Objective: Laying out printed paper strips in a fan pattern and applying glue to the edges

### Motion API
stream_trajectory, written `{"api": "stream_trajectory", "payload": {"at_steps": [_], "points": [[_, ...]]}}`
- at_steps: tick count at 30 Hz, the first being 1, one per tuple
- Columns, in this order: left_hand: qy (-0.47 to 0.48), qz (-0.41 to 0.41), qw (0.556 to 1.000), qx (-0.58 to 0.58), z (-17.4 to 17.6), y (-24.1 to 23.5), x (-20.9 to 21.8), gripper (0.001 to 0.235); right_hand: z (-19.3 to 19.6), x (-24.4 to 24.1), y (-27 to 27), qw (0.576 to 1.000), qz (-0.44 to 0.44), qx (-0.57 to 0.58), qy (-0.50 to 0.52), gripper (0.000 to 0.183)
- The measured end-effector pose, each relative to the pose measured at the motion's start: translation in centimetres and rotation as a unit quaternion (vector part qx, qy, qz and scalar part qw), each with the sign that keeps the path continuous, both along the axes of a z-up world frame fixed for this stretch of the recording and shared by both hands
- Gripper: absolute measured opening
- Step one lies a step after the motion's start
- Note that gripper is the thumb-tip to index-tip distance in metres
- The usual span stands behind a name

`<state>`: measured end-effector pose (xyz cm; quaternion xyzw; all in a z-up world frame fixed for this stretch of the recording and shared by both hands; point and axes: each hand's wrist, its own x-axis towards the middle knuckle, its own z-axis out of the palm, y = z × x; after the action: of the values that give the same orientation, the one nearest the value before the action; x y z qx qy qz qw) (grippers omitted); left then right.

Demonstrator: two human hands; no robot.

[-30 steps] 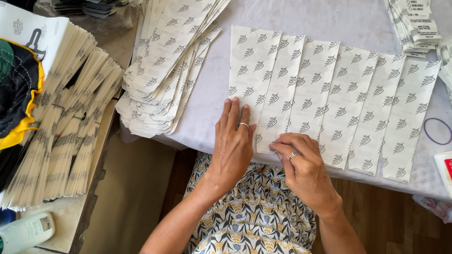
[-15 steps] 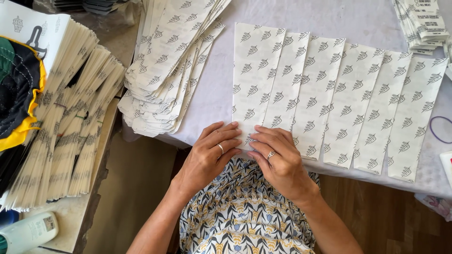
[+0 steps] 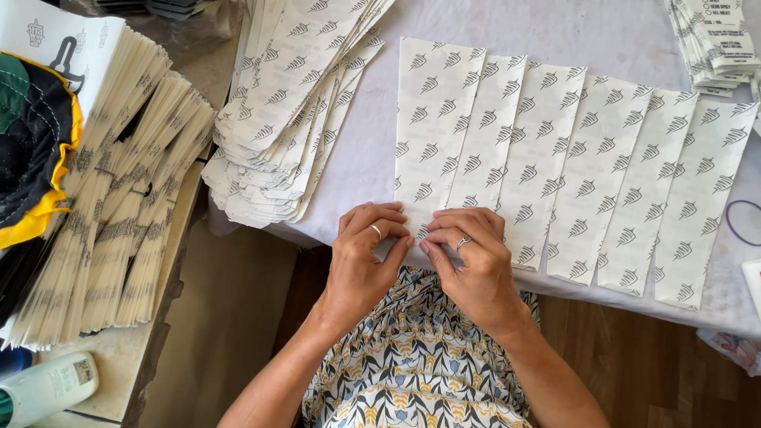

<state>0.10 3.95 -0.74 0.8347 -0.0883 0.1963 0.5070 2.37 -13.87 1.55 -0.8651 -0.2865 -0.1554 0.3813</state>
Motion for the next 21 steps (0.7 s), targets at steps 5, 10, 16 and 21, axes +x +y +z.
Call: {"api": "stream_trajectory", "payload": {"at_steps": [5,10,16,21], "points": [[0.048,0.000,0.998,-0.044,0.7,0.2,0.1,0.008,1.4,0.2,0.0,0.997,0.000,0.020,0.074,0.009],[0.078,0.003,0.996,-0.053,0.5,2.1,1.3,0.020,0.7,0.4,-0.3,0.994,0.015,0.036,0.102,0.010],[-0.143,0.174,0.955,0.194,2.7,8.7,7.1,0.024,0.4,-0.1,-0.2,0.995,0.008,0.030,0.095,0.009],[0.079,0.225,0.883,0.405,0.9,11.6,10.8,0.033,1.0,-0.1,0.1,0.996,0.010,0.035,0.076,0.009]]}}
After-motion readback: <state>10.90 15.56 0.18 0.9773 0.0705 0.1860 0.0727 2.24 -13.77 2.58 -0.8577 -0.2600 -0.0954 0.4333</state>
